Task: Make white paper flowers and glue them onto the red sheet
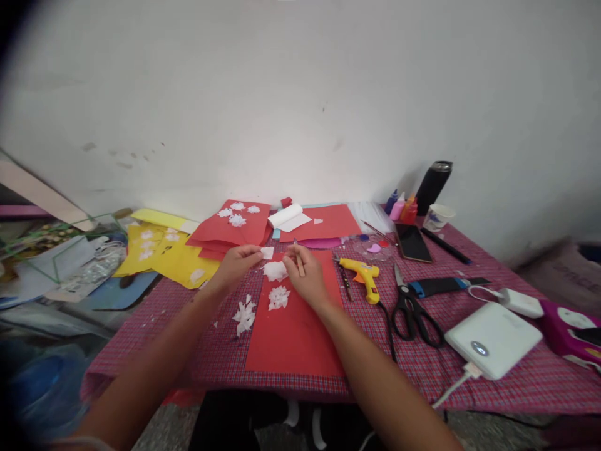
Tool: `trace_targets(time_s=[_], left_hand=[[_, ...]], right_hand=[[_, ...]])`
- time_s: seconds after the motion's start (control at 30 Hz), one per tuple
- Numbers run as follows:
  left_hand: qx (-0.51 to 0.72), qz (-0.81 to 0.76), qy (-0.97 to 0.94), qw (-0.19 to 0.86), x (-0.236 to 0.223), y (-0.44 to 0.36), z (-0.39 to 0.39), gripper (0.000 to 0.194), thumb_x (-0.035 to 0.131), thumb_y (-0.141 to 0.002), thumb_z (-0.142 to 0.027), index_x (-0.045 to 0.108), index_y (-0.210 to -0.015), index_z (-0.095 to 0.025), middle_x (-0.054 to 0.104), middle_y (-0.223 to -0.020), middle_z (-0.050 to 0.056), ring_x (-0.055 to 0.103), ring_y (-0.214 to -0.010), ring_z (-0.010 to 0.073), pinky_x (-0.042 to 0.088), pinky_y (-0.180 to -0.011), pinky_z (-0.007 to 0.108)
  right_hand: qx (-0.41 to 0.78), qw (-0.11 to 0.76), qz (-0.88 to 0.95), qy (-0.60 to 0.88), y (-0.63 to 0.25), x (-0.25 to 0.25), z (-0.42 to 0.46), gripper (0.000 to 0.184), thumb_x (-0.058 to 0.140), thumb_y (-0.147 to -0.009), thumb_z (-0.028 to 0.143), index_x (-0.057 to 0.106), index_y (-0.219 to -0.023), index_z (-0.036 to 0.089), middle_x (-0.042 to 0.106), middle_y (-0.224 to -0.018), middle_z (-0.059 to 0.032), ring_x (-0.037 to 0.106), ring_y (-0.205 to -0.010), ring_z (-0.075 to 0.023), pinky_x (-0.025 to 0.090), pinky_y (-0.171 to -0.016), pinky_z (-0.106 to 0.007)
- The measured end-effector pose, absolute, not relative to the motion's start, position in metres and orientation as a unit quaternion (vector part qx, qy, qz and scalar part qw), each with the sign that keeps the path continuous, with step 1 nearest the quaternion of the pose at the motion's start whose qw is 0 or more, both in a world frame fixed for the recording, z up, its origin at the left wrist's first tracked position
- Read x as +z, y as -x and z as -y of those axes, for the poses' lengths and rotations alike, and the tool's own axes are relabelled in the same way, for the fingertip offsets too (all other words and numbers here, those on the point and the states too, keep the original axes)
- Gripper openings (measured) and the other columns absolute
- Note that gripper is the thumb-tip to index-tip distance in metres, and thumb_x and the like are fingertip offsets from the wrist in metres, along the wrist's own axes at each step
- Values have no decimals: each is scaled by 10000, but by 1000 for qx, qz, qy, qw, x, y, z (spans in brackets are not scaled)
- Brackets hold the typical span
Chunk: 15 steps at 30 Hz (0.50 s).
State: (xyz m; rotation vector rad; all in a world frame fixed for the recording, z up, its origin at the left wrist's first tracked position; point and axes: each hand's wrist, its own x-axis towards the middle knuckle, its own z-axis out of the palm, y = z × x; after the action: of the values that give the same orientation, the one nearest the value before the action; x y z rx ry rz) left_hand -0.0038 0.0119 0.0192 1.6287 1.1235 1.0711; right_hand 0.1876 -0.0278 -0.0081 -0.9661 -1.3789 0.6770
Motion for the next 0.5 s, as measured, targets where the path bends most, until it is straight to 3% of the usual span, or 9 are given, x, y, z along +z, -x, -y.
trace_targets(time_s=[0.1,0.2,0.4,0.5], left_hand=[[415,-422,-660,463,14,-5,-2,228,613,-792,-341,693,-860,-139,682,-763,34,599,-671,122,455,-641,222],[404,-402,-662,487,9,-13,6,228,592,-810,-321,703,-880,-135,694,-790,45,609,-706,132,463,-666,230],[389,-327,-656,558,4,-15,15,347,664,-758,-244,664,-1095,-166,696,-1049,72,631,-906,163,477,-808,262],[385,-350,-651,553,1,-13,17,291,643,-796,-322,682,-1020,-140,694,-880,62,610,-733,127,467,-675,229]], right_hand=[[338,621,596,380,-186,-3,32,340,619,-823,322,562,-1141,217,651,-1044,-68,618,-896,-187,504,-814,-326],[355,611,594,385,-185,-2,34,259,629,-803,307,572,-1039,216,638,-958,-50,603,-825,-179,506,-760,-313],[371,590,593,403,-182,-3,36,136,605,-802,264,559,-919,209,583,-812,-9,546,-703,-149,469,-655,-272],[384,577,595,406,-179,-1,39,135,611,-802,271,556,-910,210,579,-795,-9,546,-696,-150,467,-650,-273]])
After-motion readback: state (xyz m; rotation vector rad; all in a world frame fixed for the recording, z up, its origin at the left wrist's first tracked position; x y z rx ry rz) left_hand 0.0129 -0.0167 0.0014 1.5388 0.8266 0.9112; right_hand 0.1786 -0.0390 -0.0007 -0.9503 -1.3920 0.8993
